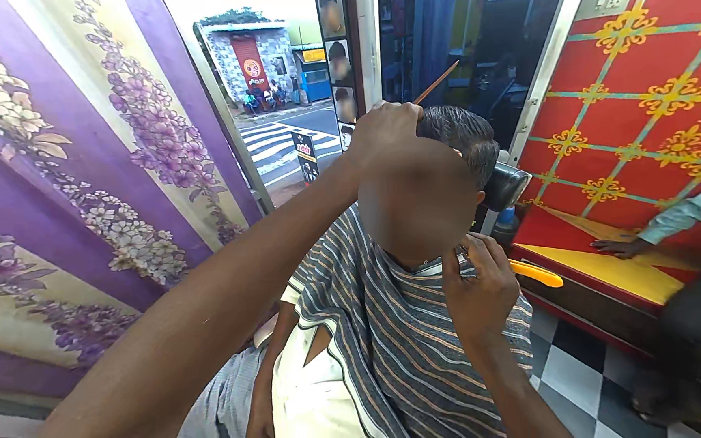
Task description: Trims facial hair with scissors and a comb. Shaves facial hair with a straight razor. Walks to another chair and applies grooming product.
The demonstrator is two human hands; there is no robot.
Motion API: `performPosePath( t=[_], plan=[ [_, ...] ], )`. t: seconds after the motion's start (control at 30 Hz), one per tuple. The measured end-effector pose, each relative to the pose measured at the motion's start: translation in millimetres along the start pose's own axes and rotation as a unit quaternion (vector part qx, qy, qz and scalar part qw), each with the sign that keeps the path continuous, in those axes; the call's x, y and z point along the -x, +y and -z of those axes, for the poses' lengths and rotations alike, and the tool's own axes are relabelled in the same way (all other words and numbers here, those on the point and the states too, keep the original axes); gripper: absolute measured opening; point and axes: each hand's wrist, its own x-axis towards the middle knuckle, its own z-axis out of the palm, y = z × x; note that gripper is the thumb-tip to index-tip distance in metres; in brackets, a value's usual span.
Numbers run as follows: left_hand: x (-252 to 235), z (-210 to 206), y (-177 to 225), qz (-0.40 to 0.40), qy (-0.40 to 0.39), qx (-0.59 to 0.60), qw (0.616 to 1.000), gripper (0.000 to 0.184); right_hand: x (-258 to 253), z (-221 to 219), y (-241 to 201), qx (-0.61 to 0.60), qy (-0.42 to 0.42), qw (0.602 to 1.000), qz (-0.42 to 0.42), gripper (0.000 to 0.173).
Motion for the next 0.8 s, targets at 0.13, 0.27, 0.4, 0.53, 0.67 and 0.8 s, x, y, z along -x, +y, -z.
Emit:
performPosePath(
  t=[0.13, 0.27, 0.4, 0.53, 0.67, 0.8],
  plan=[
    [18, -8, -11, -0.131, 0.104, -0.08, 0.983, 0.101, -2, -5, -3, 0.02, -0.002, 1.0, 0.011, 0.015],
    [32, -12, -18, -0.223, 0.109, -0.121, 0.961, 0.105, -3, -9, -6, 0.039, -0.004, 0.999, 0.023, 0.015],
    [34, -19, -20, -0.233, 0.087, -0.147, 0.957, 0.109, -4, -13, -11, 0.062, -0.005, 0.997, 0.033, 0.015],
    [33, -23, -17, -0.248, 0.086, -0.155, 0.952, 0.106, -2, -14, -10, 0.092, -0.009, 0.995, 0.038, 0.016],
    [31, -27, -13, -0.263, 0.088, -0.161, 0.947, 0.105, -2, -13, -7, 0.107, -0.008, 0.994, 0.039, 0.016],
    [31, -28, -12, -0.271, 0.085, -0.153, 0.947, 0.102, -3, -10, -7, 0.107, -0.031, 0.993, 0.041, 0.018]
  ],
)
